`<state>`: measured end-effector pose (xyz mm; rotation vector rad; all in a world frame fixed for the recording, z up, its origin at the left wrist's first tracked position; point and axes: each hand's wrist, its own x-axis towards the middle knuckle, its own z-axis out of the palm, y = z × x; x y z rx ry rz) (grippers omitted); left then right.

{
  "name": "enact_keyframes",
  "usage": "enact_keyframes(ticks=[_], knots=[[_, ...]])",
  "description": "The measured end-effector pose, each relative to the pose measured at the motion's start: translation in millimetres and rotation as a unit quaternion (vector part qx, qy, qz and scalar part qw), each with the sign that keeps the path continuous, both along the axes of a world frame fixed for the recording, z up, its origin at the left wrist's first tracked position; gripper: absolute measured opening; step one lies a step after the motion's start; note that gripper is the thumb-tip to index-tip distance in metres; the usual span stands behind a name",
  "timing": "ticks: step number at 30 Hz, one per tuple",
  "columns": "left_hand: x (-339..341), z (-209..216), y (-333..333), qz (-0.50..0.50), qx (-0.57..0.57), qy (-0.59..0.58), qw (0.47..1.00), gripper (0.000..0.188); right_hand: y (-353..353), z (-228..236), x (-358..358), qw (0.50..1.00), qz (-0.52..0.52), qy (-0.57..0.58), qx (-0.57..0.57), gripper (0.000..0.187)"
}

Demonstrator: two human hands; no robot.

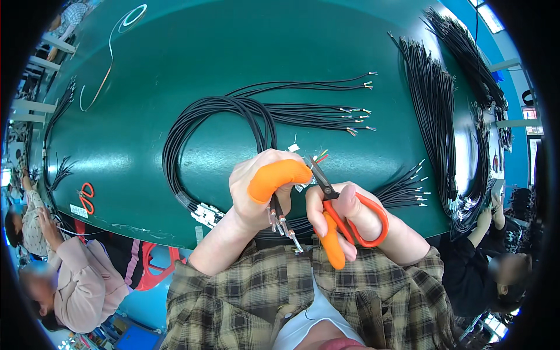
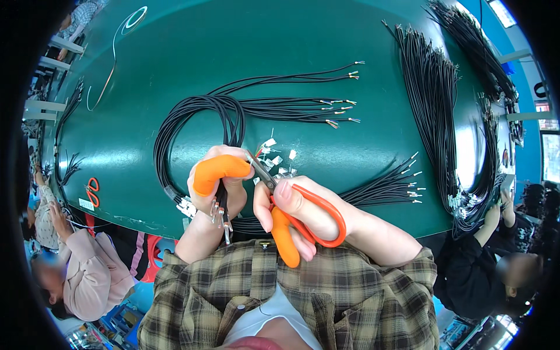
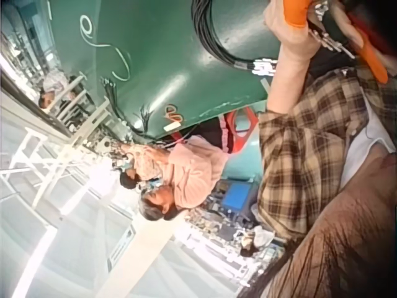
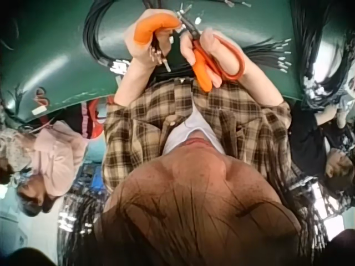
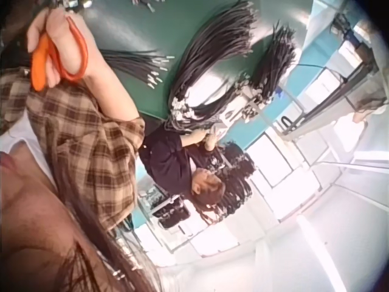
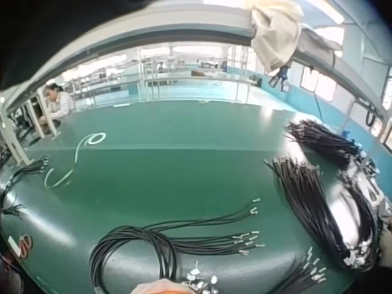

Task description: The person holds a bundle of cables and uses scissors to cut and remove tape from the wire ends.

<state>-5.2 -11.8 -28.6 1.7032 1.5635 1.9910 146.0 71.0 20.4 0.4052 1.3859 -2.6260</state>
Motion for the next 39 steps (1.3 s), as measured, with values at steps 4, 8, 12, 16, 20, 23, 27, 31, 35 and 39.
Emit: enact_keyframes(ticks=[4, 8, 12, 16, 20, 23, 27, 31, 35, 39], knots=[[1, 3, 2, 0.001, -0.010, 0.035, 0.999, 0.005, 8, 0, 3, 0.998, 0.016, 0.043, -0.033, 0.061], [1, -5, -3, -0.001, -0.015, -0.033, 0.999, 0.003, 18, 11, 9, 0.997, -0.024, 0.046, 0.065, 0.049], [5, 1, 4, -0.044, -0.028, -0.038, 0.998, 0.003, 34, 17, 6, 0.914, -0.286, 0.083, 0.274, 0.023], [5, 4, 5, -0.044, -0.036, 0.027, 0.998, 0.005, 24, 6, -9, 0.869, -0.283, 0.153, 0.376, 0.035], [5, 7, 8, -0.016, -0.029, -0.001, 0.999, 0.002, 30, 3, -9, 0.882, -0.295, 0.123, 0.346, 0.032], [4, 11, 10, 0.015, 0.048, -0.161, 0.986, 0.014, 58, -8, 5, 0.837, -0.341, 0.080, 0.419, 0.032], [-15, 12, 1, -0.013, 0.087, -0.303, 0.949, 0.028, 119, -36, 22, 0.755, -0.360, -0.019, 0.548, 0.028], [-9, 9, 5, -0.049, 0.051, -0.282, 0.957, 0.030, 138, -54, 22, 0.724, -0.255, -0.158, 0.621, 0.025], [-11, 7, 3, -0.063, -0.001, -0.234, 0.970, 0.037, 135, -46, 23, 0.693, -0.297, -0.130, 0.643, 0.022], [-13, 5, 2, -0.065, -0.021, -0.210, 0.975, 0.034, 113, -25, 16, 0.717, -0.331, -0.055, 0.611, 0.019]])
